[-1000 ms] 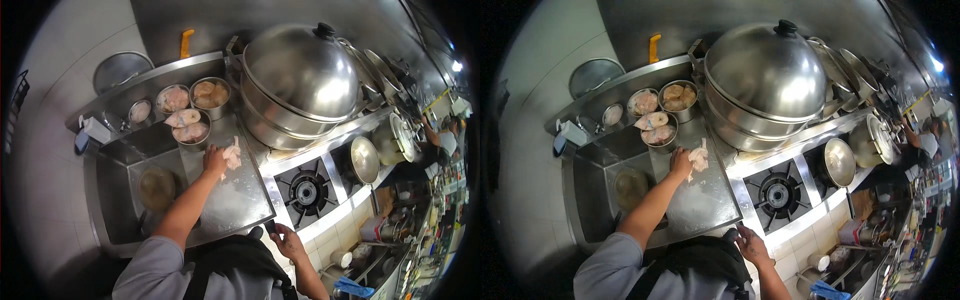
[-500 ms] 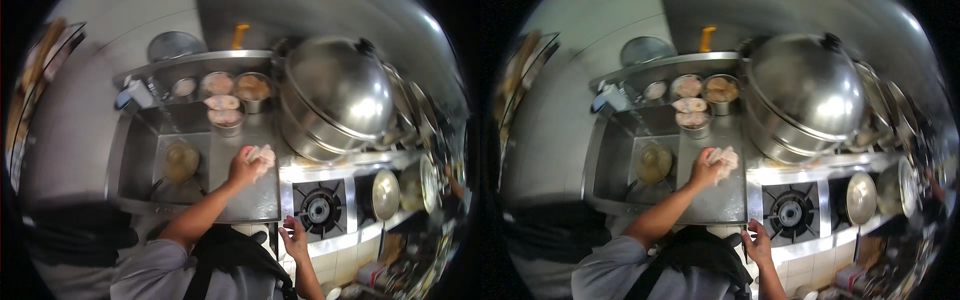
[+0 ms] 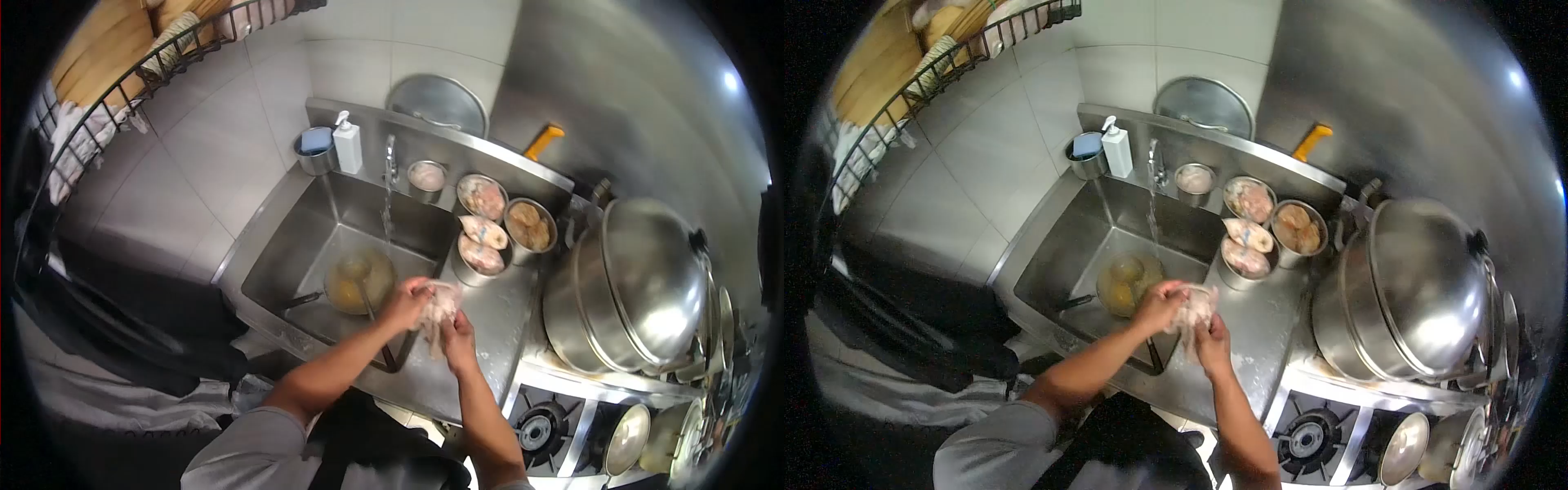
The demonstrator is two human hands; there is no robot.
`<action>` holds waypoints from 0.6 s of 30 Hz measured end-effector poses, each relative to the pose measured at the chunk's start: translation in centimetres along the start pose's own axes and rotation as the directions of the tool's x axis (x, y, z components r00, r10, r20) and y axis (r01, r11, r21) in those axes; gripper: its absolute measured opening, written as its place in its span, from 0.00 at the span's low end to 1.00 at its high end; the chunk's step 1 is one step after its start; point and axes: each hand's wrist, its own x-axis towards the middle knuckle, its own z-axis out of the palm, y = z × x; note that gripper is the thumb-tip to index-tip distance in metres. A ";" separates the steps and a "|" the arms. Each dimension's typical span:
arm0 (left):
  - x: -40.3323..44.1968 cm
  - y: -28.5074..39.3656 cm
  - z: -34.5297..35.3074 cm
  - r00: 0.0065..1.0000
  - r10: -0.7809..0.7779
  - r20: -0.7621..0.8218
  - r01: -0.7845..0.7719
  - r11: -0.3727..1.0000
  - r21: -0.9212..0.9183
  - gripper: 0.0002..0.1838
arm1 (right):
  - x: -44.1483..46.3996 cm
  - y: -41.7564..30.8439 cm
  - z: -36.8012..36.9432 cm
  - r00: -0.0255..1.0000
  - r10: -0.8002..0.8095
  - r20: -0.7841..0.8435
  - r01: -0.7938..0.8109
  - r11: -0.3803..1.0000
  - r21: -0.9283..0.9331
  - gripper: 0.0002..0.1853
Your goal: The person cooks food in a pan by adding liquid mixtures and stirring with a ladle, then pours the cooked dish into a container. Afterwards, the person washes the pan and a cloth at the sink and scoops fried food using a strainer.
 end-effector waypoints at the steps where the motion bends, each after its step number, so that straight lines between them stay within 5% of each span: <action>1: 2.6 0.3 -2.9 1.000 -0.027 -0.015 0.028 0.992 0.127 0.16 | 3.1 1.3 0.3 0.994 -0.113 0.004 0.108 0.932 -0.345 0.15; 3: 7.6 2.0 -7.8 0.997 0.082 0.009 -0.080 0.931 0.356 0.15 | 7.5 -1.7 3.0 0.964 -0.261 0.040 0.232 0.762 -0.604 0.15; 10: 21.7 0.0 -15.5 0.985 0.053 0.164 -0.129 0.860 0.493 0.11 | 23.1 -1.6 9.6 0.971 -0.238 0.017 0.179 0.683 -0.709 0.16; 14: 23.6 1.2 -15.6 0.962 0.103 0.253 -0.214 0.860 0.463 0.11 | 27.3 -1.7 12.5 0.949 -0.313 -0.035 0.210 0.714 -0.668 0.15; 17: 25.3 1.6 -16.5 0.948 0.110 0.298 -0.227 0.891 0.393 0.15 | 30.5 -1.9 13.8 0.965 -0.232 0.122 0.259 0.769 -0.584 0.15; 18: 25.8 0.7 -17.0 0.944 0.219 0.247 -0.262 0.953 0.154 0.21 | 31.0 -2.9 14.1 0.960 -0.255 0.116 0.275 0.772 -0.573 0.14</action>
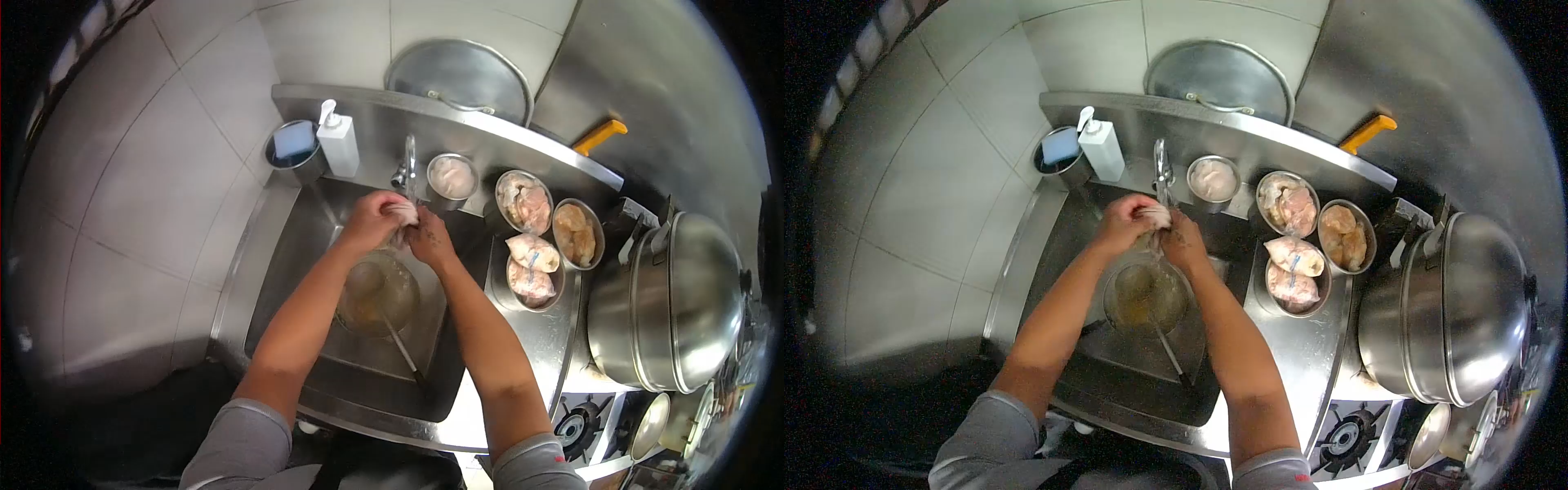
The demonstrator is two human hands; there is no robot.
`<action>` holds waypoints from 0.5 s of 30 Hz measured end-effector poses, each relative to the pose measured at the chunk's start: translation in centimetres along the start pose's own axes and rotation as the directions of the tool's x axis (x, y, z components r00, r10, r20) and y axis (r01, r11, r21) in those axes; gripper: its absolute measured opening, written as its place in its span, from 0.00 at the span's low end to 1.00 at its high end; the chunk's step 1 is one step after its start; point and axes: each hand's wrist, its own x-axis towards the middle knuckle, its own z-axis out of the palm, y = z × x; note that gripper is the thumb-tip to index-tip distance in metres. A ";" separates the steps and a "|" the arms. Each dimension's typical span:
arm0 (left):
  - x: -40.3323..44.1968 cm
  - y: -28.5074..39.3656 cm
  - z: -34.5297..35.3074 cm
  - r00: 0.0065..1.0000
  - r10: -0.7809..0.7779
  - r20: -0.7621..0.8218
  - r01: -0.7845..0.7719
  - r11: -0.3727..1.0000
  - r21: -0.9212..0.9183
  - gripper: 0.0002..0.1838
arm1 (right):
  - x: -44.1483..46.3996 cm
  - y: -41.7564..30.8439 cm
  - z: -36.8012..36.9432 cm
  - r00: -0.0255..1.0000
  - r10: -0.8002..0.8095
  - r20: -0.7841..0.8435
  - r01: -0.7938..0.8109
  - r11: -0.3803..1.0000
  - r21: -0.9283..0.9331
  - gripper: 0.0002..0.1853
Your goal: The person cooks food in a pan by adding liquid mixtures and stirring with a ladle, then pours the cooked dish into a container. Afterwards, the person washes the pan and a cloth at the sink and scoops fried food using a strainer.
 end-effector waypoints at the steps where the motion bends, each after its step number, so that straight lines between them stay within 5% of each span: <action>1: -0.1 -1.6 -0.3 0.993 0.073 -0.088 -0.091 0.969 -0.228 0.28 | 0.6 -0.7 -0.2 1.000 -0.013 -0.017 0.013 1.000 0.013 0.14; 2: -0.3 -3.9 -0.2 0.987 0.142 -0.081 -0.157 0.963 -0.219 0.33 | 1.5 -0.1 0.1 1.000 0.011 0.000 -0.011 0.997 0.078 0.14; 4: -2.0 -7.7 1.6 0.994 -0.108 -0.014 0.108 0.994 0.002 0.32 | 2.4 0.9 0.7 1.000 -0.010 0.009 0.010 0.997 0.078 0.14; 6: -2.2 -7.9 3.5 0.982 -0.189 0.028 0.191 0.956 -0.222 0.28 | 2.3 1.1 0.3 1.000 -0.027 0.008 0.027 0.998 0.065 0.14; 7: -1.6 -8.1 3.9 0.985 -0.167 0.050 0.174 0.958 -0.230 0.28 | 1.7 1.1 0.1 0.994 0.102 0.045 -0.112 0.917 0.384 0.13; 8: -1.3 -8.6 3.8 0.944 -0.323 0.068 0.322 0.858 -0.401 0.25 | 0.8 1.6 -0.2 0.971 0.205 0.122 -0.234 0.717 0.657 0.13; 9: -1.2 -9.2 3.6 0.874 -0.471 0.119 0.454 0.703 -0.547 0.23 | -0.5 2.2 -0.8 0.962 0.254 0.105 -0.259 0.713 0.651 0.13; 10: -0.7 -10.4 3.1 0.879 -0.456 0.139 0.452 0.704 -0.547 0.23 | -1.6 3.0 -1.4 0.951 0.297 0.087 -0.281 0.710 0.646 0.13; 12: 0.6 -12.8 2.7 0.989 0.078 0.125 -0.035 0.949 -0.312 0.21 | -3.5 5.1 -0.5 0.795 0.589 0.146 -0.531 0.558 0.638 0.16; 13: 0.7 -12.8 3.0 0.985 0.089 0.147 -0.038 0.948 -0.317 0.21 | -4.0 6.9 0.5 0.748 0.591 0.302 -0.603 0.415 0.681 0.19; 14: 0.6 -12.3 3.3 0.994 -0.087 0.066 0.109 0.843 -0.526 0.23 | -4.5 5.7 0.8 0.677 0.641 0.362 -0.596 0.189 0.781 0.20; 15: 0.6 -11.8 3.6 0.961 -0.274 0.028 0.212 0.671 -0.711 0.25 | -4.4 5.4 1.6 0.729 0.605 0.322 -0.506 0.158 0.848 0.20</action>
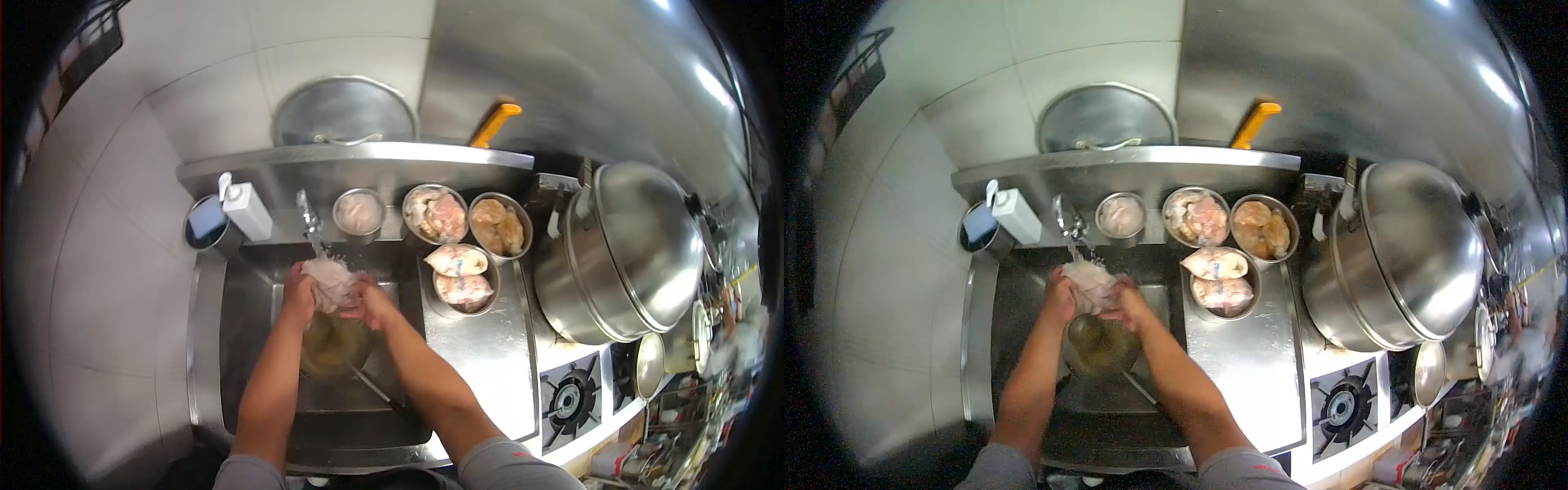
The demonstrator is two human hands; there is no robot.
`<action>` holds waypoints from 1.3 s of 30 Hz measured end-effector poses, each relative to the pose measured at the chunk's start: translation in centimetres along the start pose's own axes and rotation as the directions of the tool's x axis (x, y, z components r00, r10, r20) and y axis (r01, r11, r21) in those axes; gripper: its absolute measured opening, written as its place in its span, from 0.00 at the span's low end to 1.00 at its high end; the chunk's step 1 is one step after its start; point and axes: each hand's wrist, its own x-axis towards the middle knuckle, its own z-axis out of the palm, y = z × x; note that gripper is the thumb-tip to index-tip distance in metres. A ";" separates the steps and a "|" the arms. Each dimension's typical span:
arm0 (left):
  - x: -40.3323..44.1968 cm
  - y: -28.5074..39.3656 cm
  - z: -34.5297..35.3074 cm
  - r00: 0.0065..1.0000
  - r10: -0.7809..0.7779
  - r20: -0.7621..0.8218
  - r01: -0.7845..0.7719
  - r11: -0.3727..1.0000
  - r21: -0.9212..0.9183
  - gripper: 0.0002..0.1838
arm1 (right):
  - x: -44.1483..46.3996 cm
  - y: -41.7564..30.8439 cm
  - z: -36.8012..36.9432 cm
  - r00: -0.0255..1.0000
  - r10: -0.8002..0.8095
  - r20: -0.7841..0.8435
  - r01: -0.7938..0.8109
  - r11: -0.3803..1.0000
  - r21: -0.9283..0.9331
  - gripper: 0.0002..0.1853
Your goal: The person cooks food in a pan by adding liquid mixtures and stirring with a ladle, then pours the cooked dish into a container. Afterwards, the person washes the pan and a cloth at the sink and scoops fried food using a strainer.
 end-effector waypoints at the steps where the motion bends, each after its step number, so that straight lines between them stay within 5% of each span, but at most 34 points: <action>1: -0.5 0.2 0.8 0.997 0.077 0.016 -0.077 0.997 -0.005 0.28 | 0.6 0.5 0.7 0.997 -0.071 0.033 0.068 0.993 0.092 0.20; 2: -0.5 -0.4 0.7 0.996 0.077 0.035 -0.077 0.997 -0.002 0.28 | 1.7 0.9 1.4 0.996 -0.087 0.026 0.084 0.991 0.100 0.20; 4: -0.2 -1.7 0.2 0.985 -0.157 -0.066 0.142 0.971 -0.194 0.27 | 4.6 2.2 2.2 0.921 -0.280 0.270 0.330 0.930 -0.163 0.23; 5: -0.9 -0.6 1.4 0.979 -0.202 -0.002 0.177 0.863 -0.473 0.26 | 6.4 3.0 2.0 0.918 -0.294 0.265 0.342 0.926 -0.159 0.23; 7: -1.6 1.0 3.3 0.990 -0.135 -0.044 0.097 0.868 -0.488 0.25 | 8.3 4.4 1.8 0.844 -0.408 0.348 0.537 0.640 -0.549 0.20; 8: -1.6 1.5 3.7 0.993 -0.070 -0.098 0.012 0.866 -0.501 0.25 | 8.4 4.7 2.0 0.841 -0.414 0.349 0.541 0.639 -0.547 0.20; 10: 0.3 -0.1 2.6 0.979 -0.048 -0.200 -0.041 0.907 -0.420 0.20 | 8.2 5.6 2.4 0.869 -0.440 -0.227 0.316 0.846 -0.429 0.25; 11: 0.7 -0.4 2.3 0.978 -0.105 -0.181 0.019 0.906 -0.422 0.18 | 9.7 6.1 2.9 0.849 -0.385 -0.361 0.336 0.922 -0.192 0.17; 12: 1.0 -0.7 2.0 0.973 -0.161 -0.162 0.079 0.903 -0.422 0.15 | 10.6 6.7 2.0 0.850 -0.385 -0.360 0.337 0.922 -0.191 0.17; 13: 0.0 0.1 3.4 0.965 -0.197 -0.174 0.134 0.938 -0.320 0.13 | 6.6 3.9 2.9 0.983 -0.176 -0.054 0.182 0.973 0.140 0.18; 14: 0.2 -0.5 3.2 0.964 -0.194 -0.181 0.129 0.939 -0.320 0.13 | 4.0 2.3 3.8 0.948 -0.034 0.316 -0.094 0.920 0.380 0.19; 15: 0.7 -1.3 2.6 0.961 -0.201 -0.188 0.168 0.969 -0.182 0.14 | 5.9 3.8 3.5 0.965 -0.080 0.249 0.044 0.988 0.148 0.27; 16: 0.7 -1.8 2.0 0.956 -0.211 -0.204 0.207 0.977 -0.041 0.14 | 5.5 3.8 3.6 0.963 -0.067 0.262 0.031 0.989 0.141 0.27; 18: -2.1 0.9 3.5 0.948 -0.247 -0.199 0.242 0.969 -0.050 0.21 | 3.5 2.4 2.9 0.936 -0.085 0.343 0.076 0.996 0.041 0.22; 21: -4.7 3.0 3.2 0.995 -0.077 -0.060 0.075 0.996 -0.040 0.32 | 0.5 -0.3 2.1 0.917 -0.071 0.392 0.033 0.994 0.102 0.21; 22: -6.3 4.5 3.5 0.951 0.244 0.192 -0.309 0.798 0.517 0.38 | -0.9 -1.3 2.2 0.915 -0.053 0.401 0.014 0.995 0.099 0.21; 23: -7.7 5.7 3.8 0.774 0.310 0.552 -0.622 0.217 0.752 0.44 | -2.4 -2.3 2.3 0.886 -0.006 0.464 -0.007 1.000 0.026 0.22; 24: -8.8 6.6 4.2 0.790 0.300 0.534 -0.603 0.224 0.766 0.44 | -3.4 -2.3 1.9 0.852 0.048 0.521 -0.029 0.999 -0.046 0.23; 26: -9.9 8.3 5.0 0.666 0.159 0.729 -0.708 -0.176 0.684 0.47 | -3.4 -0.8 1.0 0.785 0.099 0.611 -0.035 0.993 -0.115 0.24; 28: -10.1 7.2 4.3 0.642 0.142 0.754 -0.732 -0.182 0.657 0.48 | -4.0 -0.9 1.4 0.762 0.427 0.487 0.011 0.743 -0.670 0.20; 29: -9.7 4.7 2.9 0.643 0.102 0.759 -0.751 -0.110 0.651 0.48 | -4.7 0.3 1.7 0.829 0.230 0.510 0.177 0.757 -0.629 0.17; 30: -9.9 3.3 2.1 0.640 0.062 0.766 -0.765 -0.035 0.643 0.47 | -5.4 1.1 1.7 0.827 0.240 0.509 0.165 0.761 -0.628 0.17; 32: -11.4 2.7 3.9 0.654 0.126 0.746 -0.740 -0.093 0.666 0.40 | -6.6 2.1 1.6 0.900 -0.021 0.434 0.435 0.085 -0.897 0.19; 33: -12.2 2.0 4.6 0.787 0.029 0.616 -0.615 -0.047 0.787 0.35 | -6.8 2.1 1.5 0.902 -0.018 0.431 0.430 0.095 -0.898 0.19; 35: -13.6 -0.9 3.8 0.884 -0.095 0.458 -0.461 -0.013 0.887 0.30 | -7.1 1.9 0.9 0.885 0.429 0.182 0.091 0.225 -0.970 0.22; 36: -13.6 -4.3 2.0 0.889 -0.185 0.419 -0.429 -0.020 0.903 0.26 | -6.8 3.4 0.0 0.881 0.439 0.177 0.078 0.235 -0.969 0.22; 38: -14.4 -6.7 1.8 0.880 -0.289 0.377 -0.400 -0.024 0.916 0.22 | -3.8 9.5 -3.8 0.939 0.290 0.185 0.204 -0.038 -0.978 0.22; 39: -14.7 -6.5 3.3 0.871 -0.440 0.217 -0.312 -0.155 0.937 0.20 | 0.0 16.0 -8.3 0.931 0.078 0.356 0.350 0.082 -0.933 0.18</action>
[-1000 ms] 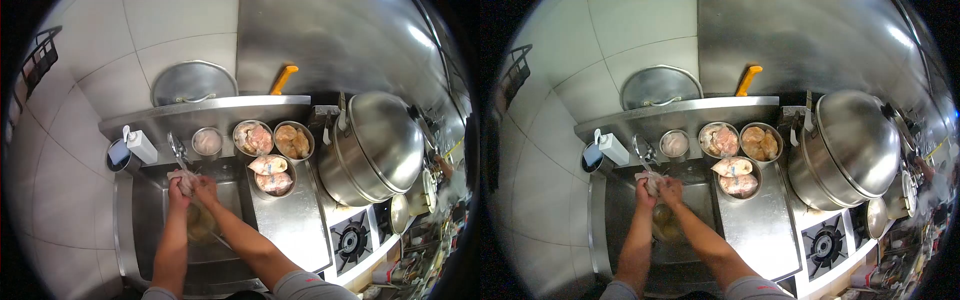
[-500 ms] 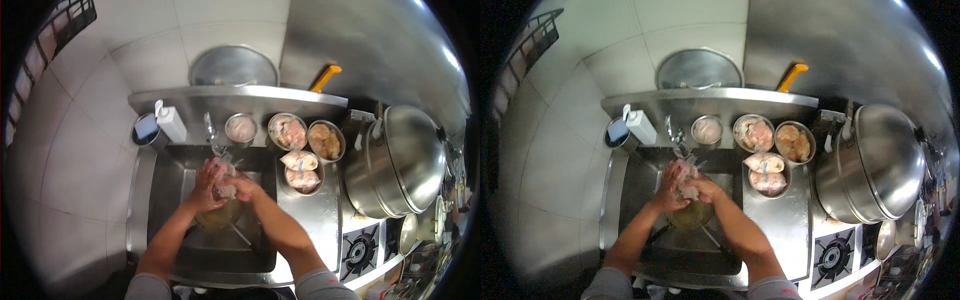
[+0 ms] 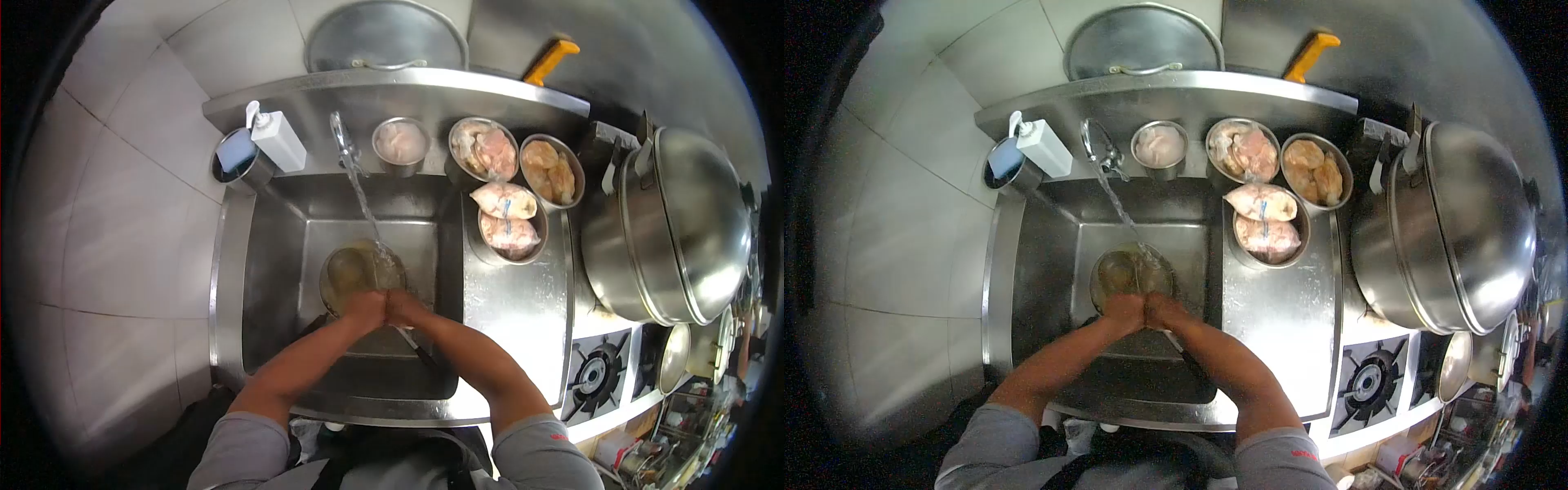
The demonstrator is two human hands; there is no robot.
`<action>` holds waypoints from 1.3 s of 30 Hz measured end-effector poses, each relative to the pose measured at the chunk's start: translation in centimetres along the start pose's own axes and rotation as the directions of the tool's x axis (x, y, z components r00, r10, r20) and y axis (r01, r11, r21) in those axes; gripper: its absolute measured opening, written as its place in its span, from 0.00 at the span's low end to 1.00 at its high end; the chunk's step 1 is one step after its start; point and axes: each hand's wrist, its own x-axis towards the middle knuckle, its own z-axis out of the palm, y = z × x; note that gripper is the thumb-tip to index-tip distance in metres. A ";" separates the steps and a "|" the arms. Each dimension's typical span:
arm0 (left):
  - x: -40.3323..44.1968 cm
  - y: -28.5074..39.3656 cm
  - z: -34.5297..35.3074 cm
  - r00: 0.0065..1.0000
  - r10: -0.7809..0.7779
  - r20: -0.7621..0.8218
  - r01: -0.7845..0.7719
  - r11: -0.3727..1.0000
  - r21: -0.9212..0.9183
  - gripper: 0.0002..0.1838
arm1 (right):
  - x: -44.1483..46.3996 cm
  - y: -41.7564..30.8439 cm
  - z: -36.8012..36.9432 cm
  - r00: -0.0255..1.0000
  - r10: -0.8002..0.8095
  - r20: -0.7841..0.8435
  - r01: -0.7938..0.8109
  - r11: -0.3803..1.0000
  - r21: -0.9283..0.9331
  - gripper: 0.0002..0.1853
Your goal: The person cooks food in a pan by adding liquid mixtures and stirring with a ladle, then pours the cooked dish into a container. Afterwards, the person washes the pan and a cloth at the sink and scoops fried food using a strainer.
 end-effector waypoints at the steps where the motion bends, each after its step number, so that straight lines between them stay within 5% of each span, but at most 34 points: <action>1: 0.0 0.8 -0.2 0.976 -0.138 0.167 0.122 0.987 0.104 0.18 | -1.2 -1.0 -0.4 1.000 0.005 0.001 -0.005 1.000 0.010 0.18; 3: 0.6 -0.2 3.1 0.950 -0.165 0.267 0.158 0.986 0.045 0.21 | -4.4 -4.6 -2.9 0.950 0.299 0.093 -0.273 0.936 -0.223 0.13; 4: 1.0 -0.5 5.1 0.916 -0.179 0.360 0.196 0.981 -0.010 0.24 | -4.6 -4.2 -2.5 0.946 0.312 0.084 -0.289 0.933 -0.214 0.13; 6: 0.7 -1.4 7.8 0.902 -0.166 0.399 0.199 0.979 -0.042 0.26 | -5.2 -3.1 -0.8 0.972 0.157 0.176 -0.059 0.885 -0.463 0.10; 11: -1.4 -0.3 7.0 0.927 -0.027 0.375 0.068 0.993 -0.098 0.26 | -6.3 -1.5 1.6 0.998 0.022 0.058 0.007 0.892 -0.452 0.13; 13: -2.0 -0.3 6.6 0.882 0.043 0.469 0.205 0.861 -0.465 0.21 | -6.7 -1.5 1.6 0.999 -0.028 0.027 0.037 0.895 -0.444 0.13; 14: -2.4 -0.1 6.5 0.881 0.052 0.471 0.195 0.866 -0.461 0.21 | -6.9 -1.9 1.4 1.000 0.012 -0.009 -0.014 0.919 -0.394 0.13; 16: -2.5 0.6 6.1 0.948 0.108 0.299 0.188 0.567 -0.802 0.25 | -8.5 -2.5 -0.6 0.996 0.067 -0.061 -0.083 0.937 -0.339 0.13; 19: -2.8 3.6 -0.9 0.908 0.208 0.363 0.214 0.515 -0.830 0.30 | -14.6 -4.9 -6.3 0.992 0.003 -0.126 -0.038 0.962 -0.271 0.17; 20: -2.3 3.7 -1.6 0.938 0.264 0.224 0.063 0.506 -0.860 0.31 | -17.0 -4.7 -7.7 0.976 0.041 -0.216 -0.073 0.987 -0.144 0.20; 21: -1.6 3.9 -2.5 0.946 0.315 0.077 -0.091 0.486 -0.869 0.31 | -19.3 -3.8 -9.1 0.951 0.083 -0.298 -0.092 0.996 -0.018 0.24; 22: -1.9 5.9 -5.6 0.933 0.274 0.233 0.103 0.418 -0.903 0.32 | -21.6 -2.3 -10.7 0.910 0.051 -0.412 -0.070 0.997 -0.031 0.28; 23: -1.4 6.3 -5.5 0.953 0.256 0.161 0.068 0.338 -0.939 0.28 | -24.0 -0.5 -12.2 0.856 0.014 -0.517 -0.044 0.998 -0.047 0.32; 24: -1.3 7.2 -5.8 0.966 0.235 0.110 0.019 0.358 -0.933 0.25 | -25.6 1.2 -13.3 0.675 0.031 -0.737 -0.151 0.984 -0.097 0.33; 27: -1.6 10.4 -4.6 0.975 0.202 0.089 -0.001 0.407 -0.913 0.21 | -27.1 4.2 -20.3 0.490 0.116 -0.864 -0.528 0.828 -0.189 0.35; 30: -1.8 14.0 -2.8 0.981 0.164 0.107 0.010 0.501 -0.865 0.19 | -24.9 7.8 -22.0 0.479 0.145 -0.866 -0.600 0.774 -0.202 0.33; 32: -1.0 15.1 -0.5 0.984 0.152 0.090 -0.006 0.536 -0.844 0.19 | -22.0 11.8 -20.2 0.424 0.077 -0.902 -0.731 0.617 -0.291 0.30; 33: -0.7 15.7 0.0 0.987 0.151 0.059 -0.043 0.595 -0.803 0.21 | -22.2 10.7 -20.0 0.512 0.279 -0.812 -0.689 0.698 -0.194 0.25; 36: -1.0 19.4 0.3 0.993 0.089 -0.083 -0.122 0.673 -0.730 0.26 | -23.9 9.4 -16.4 0.647 0.199 -0.736 -0.612 0.711 -0.346 0.22; 38: -0.6 22.6 -0.1 0.976 0.035 -0.213 -0.176 0.697 -0.695 0.29 | -28.1 6.1 -16.8 0.766 0.257 -0.590 -0.298 0.954 0.029 0.21; 39: 0.0 24.4 -0.4 0.896 0.165 -0.411 -0.399 0.704 -0.587 0.31 | -30.1 5.4 -16.6 0.767 0.246 -0.592 -0.293 0.956 0.017 0.21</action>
